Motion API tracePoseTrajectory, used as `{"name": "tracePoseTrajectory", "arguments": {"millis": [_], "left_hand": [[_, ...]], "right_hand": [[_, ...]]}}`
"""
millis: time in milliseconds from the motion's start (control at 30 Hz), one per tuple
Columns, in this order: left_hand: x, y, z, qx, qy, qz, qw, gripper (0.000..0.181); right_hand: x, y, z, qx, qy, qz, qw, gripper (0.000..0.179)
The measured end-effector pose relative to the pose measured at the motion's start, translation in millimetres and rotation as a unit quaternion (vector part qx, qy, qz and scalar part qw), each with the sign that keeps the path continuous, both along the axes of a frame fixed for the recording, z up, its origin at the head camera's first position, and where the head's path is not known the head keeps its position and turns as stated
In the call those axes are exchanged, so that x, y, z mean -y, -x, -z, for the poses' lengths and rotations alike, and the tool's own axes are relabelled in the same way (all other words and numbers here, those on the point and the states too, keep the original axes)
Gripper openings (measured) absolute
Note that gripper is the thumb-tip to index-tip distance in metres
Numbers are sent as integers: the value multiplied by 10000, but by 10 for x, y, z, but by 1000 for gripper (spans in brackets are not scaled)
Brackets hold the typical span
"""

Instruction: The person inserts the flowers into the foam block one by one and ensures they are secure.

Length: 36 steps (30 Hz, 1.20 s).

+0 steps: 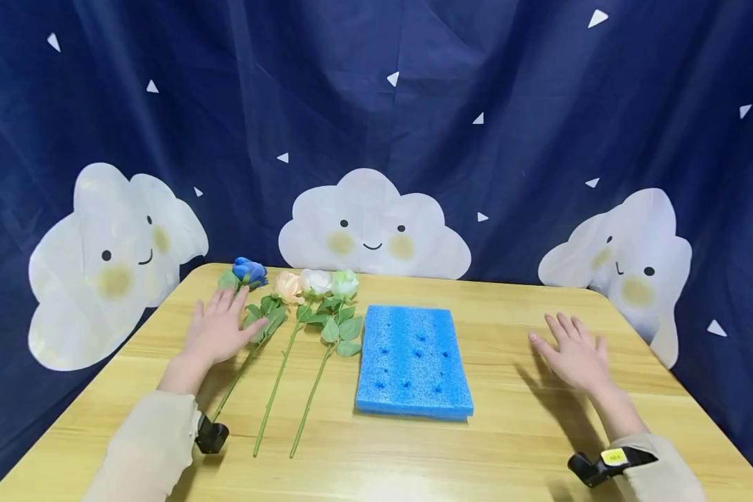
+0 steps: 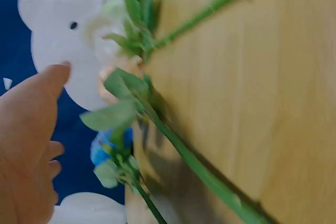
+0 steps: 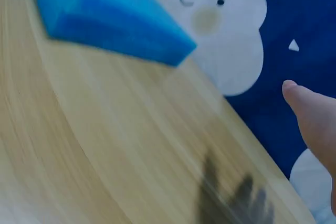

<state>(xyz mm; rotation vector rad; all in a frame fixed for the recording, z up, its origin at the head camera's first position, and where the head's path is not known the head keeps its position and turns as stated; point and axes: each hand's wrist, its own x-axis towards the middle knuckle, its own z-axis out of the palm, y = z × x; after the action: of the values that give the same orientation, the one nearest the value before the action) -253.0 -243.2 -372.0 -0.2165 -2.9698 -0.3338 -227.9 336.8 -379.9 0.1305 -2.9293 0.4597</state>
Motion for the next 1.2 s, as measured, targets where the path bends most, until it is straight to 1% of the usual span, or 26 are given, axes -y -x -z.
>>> {"name": "tracePoseTrajectory", "arguments": {"millis": [67, 133, 167, 233, 333, 367, 433, 567, 667, 733, 800, 833, 1033, 1100, 1200], "left_hand": [[-35, -25, -15, 49, -109, 47, 9999, 89], [-84, -56, -33, 49, -329, 121, 9994, 89], [-111, -74, -44, 11, -456, 156, 9988, 87], [-171, -115, -67, -25, -734, 229, 9970, 84], [-272, -195, -101, 160, -1243, 281, 9917, 82], [-307, -223, -112, 257, -1428, 270, 9890, 81], [-381, -279, -121, 470, -1865, 260, 9810, 80], [-543, -361, -87, 792, -2664, 268, 9602, 71], [-668, -418, -31, 981, -3110, 245, 9450, 64], [-746, -451, 6, 1056, -3265, 204, 9391, 60], [-811, -469, 38, 1092, -3364, 174, 9352, 56], [-836, -473, 54, 1110, -3369, 162, 9348, 55], [-935, -467, 131, 1271, -3394, 51, 9320, 48], [-962, -461, 153, 1298, -3381, 39, 9321, 46], [-1003, -463, 173, 1321, -3273, 65, 9356, 44]], "right_hand": [[39, -23, -16, -52, 452, -158, 9988, 71], [91, -52, -32, -61, 974, -356, 9946, 69], [121, -67, -41, -1, 1230, -439, 9914, 69], [187, -106, -63, 194, 1700, -549, 9837, 70], [305, -189, -95, 582, 2351, -647, 9681, 71], [350, -217, -105, 678, 2554, -697, 9619, 70], [443, -276, -114, 781, 2911, -826, 9499, 69], [632, -391, -103, 865, 3460, -1155, 9271, 64], [771, -469, -73, 888, 3614, -1325, 9187, 62], [851, -501, -34, 890, 3660, -1422, 9154, 62], [917, -517, 10, 893, 3637, -1500, 9150, 62], [944, -519, 34, 896, 3651, -1553, 9135, 62], [1048, -505, 200, 1110, 3563, -1541, 9149, 67], [1076, -504, 243, 1250, 3633, -1502, 9109, 69], [1115, -502, 296, 1363, 3746, -1472, 9052, 72]]}}
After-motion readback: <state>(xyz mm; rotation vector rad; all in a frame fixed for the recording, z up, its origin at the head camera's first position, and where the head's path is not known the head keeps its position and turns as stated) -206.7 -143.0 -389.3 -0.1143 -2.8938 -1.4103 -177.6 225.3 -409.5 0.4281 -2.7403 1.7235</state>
